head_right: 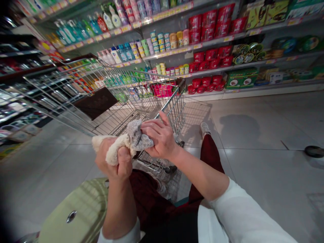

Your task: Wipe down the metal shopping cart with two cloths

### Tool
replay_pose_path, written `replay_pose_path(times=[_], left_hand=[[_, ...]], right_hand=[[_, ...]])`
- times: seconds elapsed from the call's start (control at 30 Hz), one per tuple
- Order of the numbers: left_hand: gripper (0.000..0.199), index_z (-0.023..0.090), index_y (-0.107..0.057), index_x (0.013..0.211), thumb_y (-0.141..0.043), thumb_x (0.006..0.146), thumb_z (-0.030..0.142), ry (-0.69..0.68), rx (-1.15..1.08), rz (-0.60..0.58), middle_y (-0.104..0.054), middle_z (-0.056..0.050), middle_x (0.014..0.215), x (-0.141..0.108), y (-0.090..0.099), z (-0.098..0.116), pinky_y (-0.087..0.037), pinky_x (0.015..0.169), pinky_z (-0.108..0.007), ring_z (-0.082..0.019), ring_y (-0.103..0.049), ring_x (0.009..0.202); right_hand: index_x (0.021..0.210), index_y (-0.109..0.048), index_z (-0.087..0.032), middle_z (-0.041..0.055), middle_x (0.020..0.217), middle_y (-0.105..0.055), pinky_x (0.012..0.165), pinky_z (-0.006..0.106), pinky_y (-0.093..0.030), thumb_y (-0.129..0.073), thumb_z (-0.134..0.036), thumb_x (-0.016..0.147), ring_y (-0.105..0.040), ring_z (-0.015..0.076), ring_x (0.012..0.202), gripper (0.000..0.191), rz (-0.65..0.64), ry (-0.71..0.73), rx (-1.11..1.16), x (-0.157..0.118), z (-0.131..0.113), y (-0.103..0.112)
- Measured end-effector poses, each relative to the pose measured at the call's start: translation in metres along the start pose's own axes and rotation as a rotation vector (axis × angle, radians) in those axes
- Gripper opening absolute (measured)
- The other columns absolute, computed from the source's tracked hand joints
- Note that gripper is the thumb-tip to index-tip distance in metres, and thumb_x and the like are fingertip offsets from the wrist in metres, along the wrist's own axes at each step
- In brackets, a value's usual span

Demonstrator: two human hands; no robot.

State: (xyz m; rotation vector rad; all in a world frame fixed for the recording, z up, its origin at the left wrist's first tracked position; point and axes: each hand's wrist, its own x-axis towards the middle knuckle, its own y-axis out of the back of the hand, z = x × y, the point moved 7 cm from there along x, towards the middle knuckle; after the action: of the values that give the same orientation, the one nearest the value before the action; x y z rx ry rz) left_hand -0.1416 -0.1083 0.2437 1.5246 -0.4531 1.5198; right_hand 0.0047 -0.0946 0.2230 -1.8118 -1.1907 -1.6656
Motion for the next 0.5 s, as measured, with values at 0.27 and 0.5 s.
replay_pose_path(times=[0.27,0.5], left_hand=[[0.022,0.02,-0.064,0.09,-0.05,0.093,0.037,0.04,-0.012,-0.019,-0.064,-0.005,0.074,0.001,-0.001,0.003,-0.039,0.072,-0.035,-0.02,-0.056,0.071],[0.024,0.019,-0.064,0.09,-0.048,0.093,0.037,0.015,0.025,-0.029,-0.064,-0.005,0.073,-0.002,-0.004,0.0,-0.04,0.072,-0.036,-0.019,-0.056,0.07]], right_hand=[[0.1,-0.058,-0.021,0.0074,0.099,-0.063,0.11,0.049,-0.036,-0.029,-0.059,0.098,-0.057,0.0215,0.101,0.048,-0.02,-0.164,-0.282,0.01,0.111,0.014],[0.088,-0.054,-0.019,0.0108,0.093,-0.062,0.086,0.037,-0.042,-0.03,-0.062,0.098,-0.052,0.0205,0.092,0.05,-0.052,-0.326,-0.446,0.032,0.22,0.028]])
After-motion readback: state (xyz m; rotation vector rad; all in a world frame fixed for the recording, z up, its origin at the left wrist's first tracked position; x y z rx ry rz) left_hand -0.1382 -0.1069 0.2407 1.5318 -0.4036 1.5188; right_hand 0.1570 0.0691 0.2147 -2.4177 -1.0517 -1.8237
